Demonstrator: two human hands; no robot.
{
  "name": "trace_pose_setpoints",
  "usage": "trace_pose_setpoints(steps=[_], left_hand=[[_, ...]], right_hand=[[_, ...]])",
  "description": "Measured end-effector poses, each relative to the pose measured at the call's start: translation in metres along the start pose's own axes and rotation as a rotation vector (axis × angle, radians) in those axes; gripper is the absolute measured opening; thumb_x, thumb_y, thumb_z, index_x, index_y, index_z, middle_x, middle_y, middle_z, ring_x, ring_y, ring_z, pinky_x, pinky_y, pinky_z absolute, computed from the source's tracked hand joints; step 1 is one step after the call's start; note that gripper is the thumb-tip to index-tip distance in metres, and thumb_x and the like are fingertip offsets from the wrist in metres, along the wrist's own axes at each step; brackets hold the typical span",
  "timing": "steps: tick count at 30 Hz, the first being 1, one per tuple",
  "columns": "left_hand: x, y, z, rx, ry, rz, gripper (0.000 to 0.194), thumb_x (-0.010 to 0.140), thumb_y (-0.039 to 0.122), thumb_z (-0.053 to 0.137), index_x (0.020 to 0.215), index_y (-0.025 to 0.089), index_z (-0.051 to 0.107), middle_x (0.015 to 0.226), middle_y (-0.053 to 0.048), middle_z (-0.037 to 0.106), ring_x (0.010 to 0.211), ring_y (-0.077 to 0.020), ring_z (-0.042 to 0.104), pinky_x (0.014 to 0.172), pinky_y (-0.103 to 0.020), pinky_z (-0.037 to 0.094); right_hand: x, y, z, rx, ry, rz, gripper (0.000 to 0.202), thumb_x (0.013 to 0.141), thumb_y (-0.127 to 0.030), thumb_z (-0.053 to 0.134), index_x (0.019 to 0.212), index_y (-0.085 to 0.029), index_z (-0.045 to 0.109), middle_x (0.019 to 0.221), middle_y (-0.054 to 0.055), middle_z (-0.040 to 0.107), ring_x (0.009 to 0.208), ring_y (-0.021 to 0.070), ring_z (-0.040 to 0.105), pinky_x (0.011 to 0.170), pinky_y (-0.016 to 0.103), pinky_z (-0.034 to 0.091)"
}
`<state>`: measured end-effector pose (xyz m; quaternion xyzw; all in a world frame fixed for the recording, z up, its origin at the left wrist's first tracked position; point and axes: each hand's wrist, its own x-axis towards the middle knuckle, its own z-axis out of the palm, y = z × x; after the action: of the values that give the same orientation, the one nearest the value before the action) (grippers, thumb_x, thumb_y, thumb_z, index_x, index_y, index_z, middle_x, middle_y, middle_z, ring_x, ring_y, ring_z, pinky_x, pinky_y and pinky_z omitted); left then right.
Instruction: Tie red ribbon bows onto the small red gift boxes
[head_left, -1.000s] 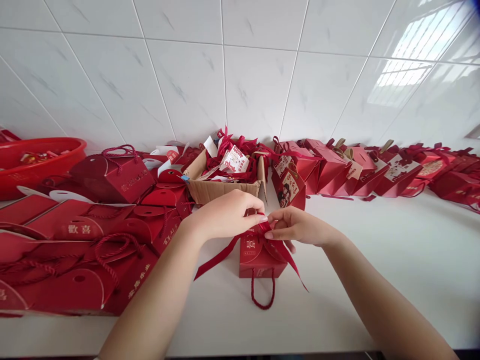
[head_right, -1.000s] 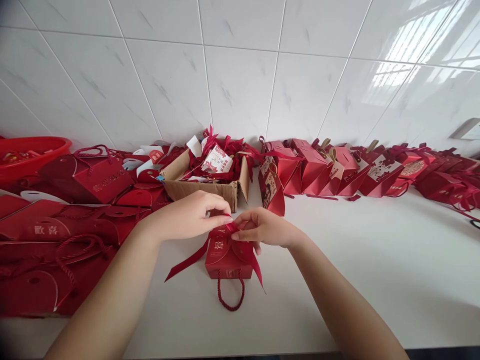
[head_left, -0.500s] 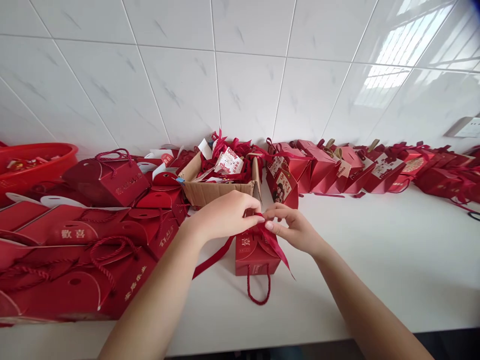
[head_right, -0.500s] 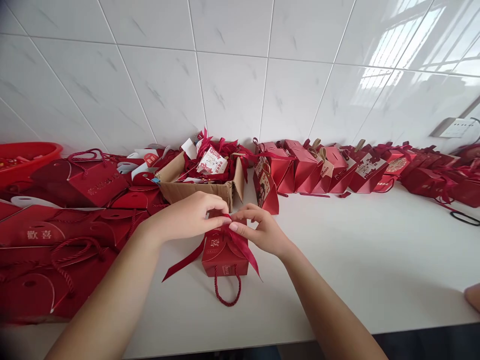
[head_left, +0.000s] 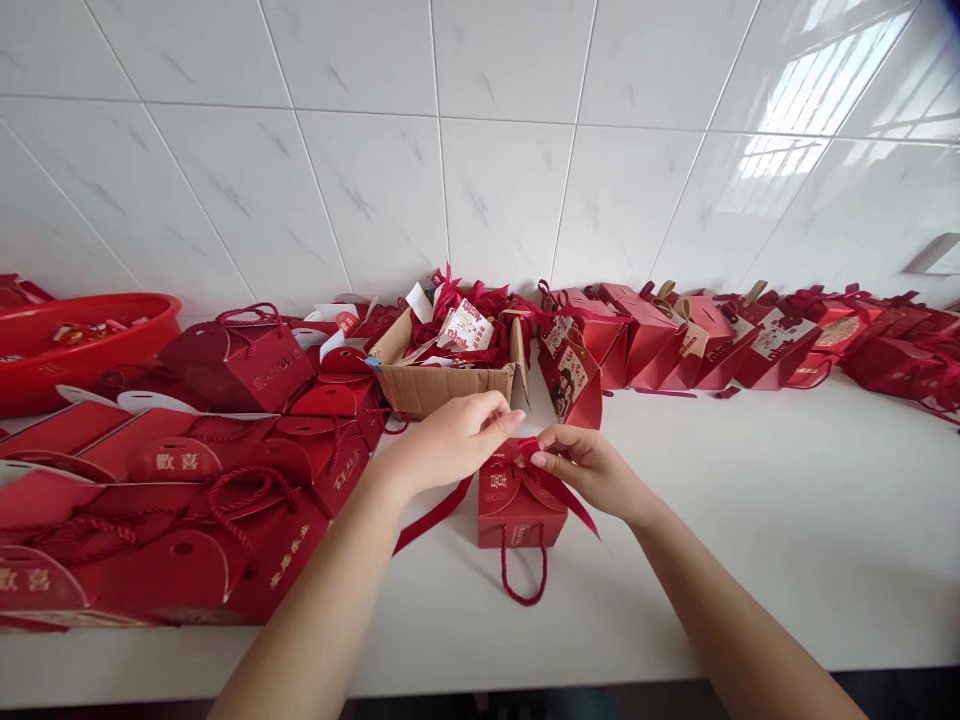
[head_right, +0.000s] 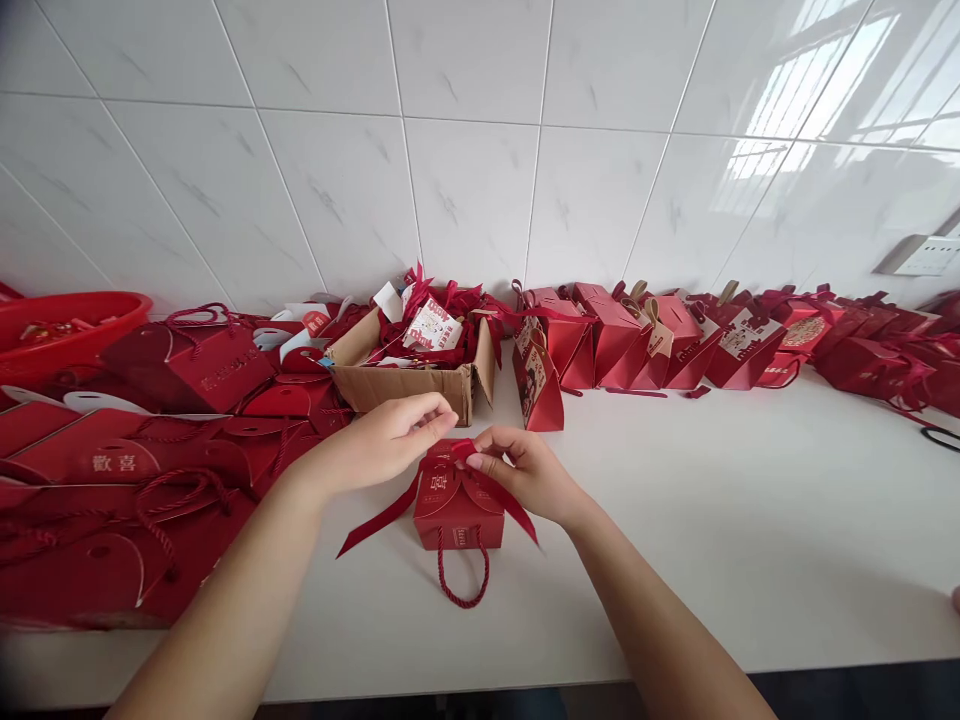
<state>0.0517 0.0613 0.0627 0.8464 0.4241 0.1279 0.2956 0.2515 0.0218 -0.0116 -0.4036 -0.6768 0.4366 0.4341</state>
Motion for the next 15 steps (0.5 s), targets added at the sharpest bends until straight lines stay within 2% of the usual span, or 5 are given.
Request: trace_pose_setpoints(steps=[4, 6, 10, 13, 15], left_hand=[[-0.012, -0.028, 0.021, -0.115, 0.056, -0.179, 0.043, 0.086, 0.062, 0.037, 0.103, 0.024, 0.048, 0.111, -0.003, 0.059, 0.099, -0.0196, 0.056, 0.08, -0.028, 0.043], [-0.016, -0.039, 0.03, -0.176, 0.087, -0.266, 0.05, 0.082, 0.066, 0.042, 0.105, 0.022, 0.044, 0.112, -0.006, 0.058, 0.1, -0.0202, 0.056, 0.082, -0.029, 0.043], [-0.019, -0.047, 0.038, -0.32, 0.043, -0.265, 0.049, 0.081, 0.066, 0.044, 0.094, 0.019, 0.048, 0.09, -0.002, 0.058, 0.082, -0.0171, 0.055, 0.072, -0.026, 0.042], [-0.019, -0.045, 0.039, -0.428, -0.055, -0.229, 0.045, 0.08, 0.064, 0.047, 0.074, 0.019, 0.048, 0.064, 0.005, 0.042, 0.061, -0.0123, 0.042, 0.057, -0.025, 0.032], [-0.018, -0.045, 0.039, -0.482, -0.043, -0.22, 0.045, 0.079, 0.063, 0.05, 0.067, 0.019, 0.043, 0.06, 0.006, 0.032, 0.056, -0.0107, 0.032, 0.053, -0.025, 0.025]], right_hand=[[-0.001, -0.002, 0.002, 0.023, -0.025, 0.01, 0.026, 0.088, -0.043, 0.056, 0.084, -0.017, 0.062, 0.083, 0.005, 0.066, 0.073, 0.0147, 0.057, 0.067, 0.026, 0.045], [-0.002, -0.003, 0.004, 0.015, -0.014, 0.007, 0.027, 0.089, -0.043, 0.054, 0.084, -0.017, 0.06, 0.083, 0.005, 0.066, 0.073, 0.0143, 0.058, 0.066, 0.026, 0.044], [-0.002, -0.004, 0.008, -0.021, 0.001, -0.004, 0.026, 0.092, -0.042, 0.05, 0.084, -0.018, 0.058, 0.084, 0.005, 0.067, 0.076, 0.0149, 0.058, 0.068, 0.026, 0.044], [-0.002, -0.004, 0.01, -0.045, 0.036, -0.012, 0.025, 0.092, -0.041, 0.049, 0.084, -0.019, 0.056, 0.08, 0.003, 0.066, 0.074, 0.0149, 0.058, 0.067, 0.026, 0.043], [-0.002, -0.003, 0.011, -0.059, 0.045, -0.015, 0.024, 0.092, -0.04, 0.049, 0.084, -0.019, 0.055, 0.077, 0.003, 0.065, 0.072, 0.0146, 0.057, 0.066, 0.026, 0.042]])
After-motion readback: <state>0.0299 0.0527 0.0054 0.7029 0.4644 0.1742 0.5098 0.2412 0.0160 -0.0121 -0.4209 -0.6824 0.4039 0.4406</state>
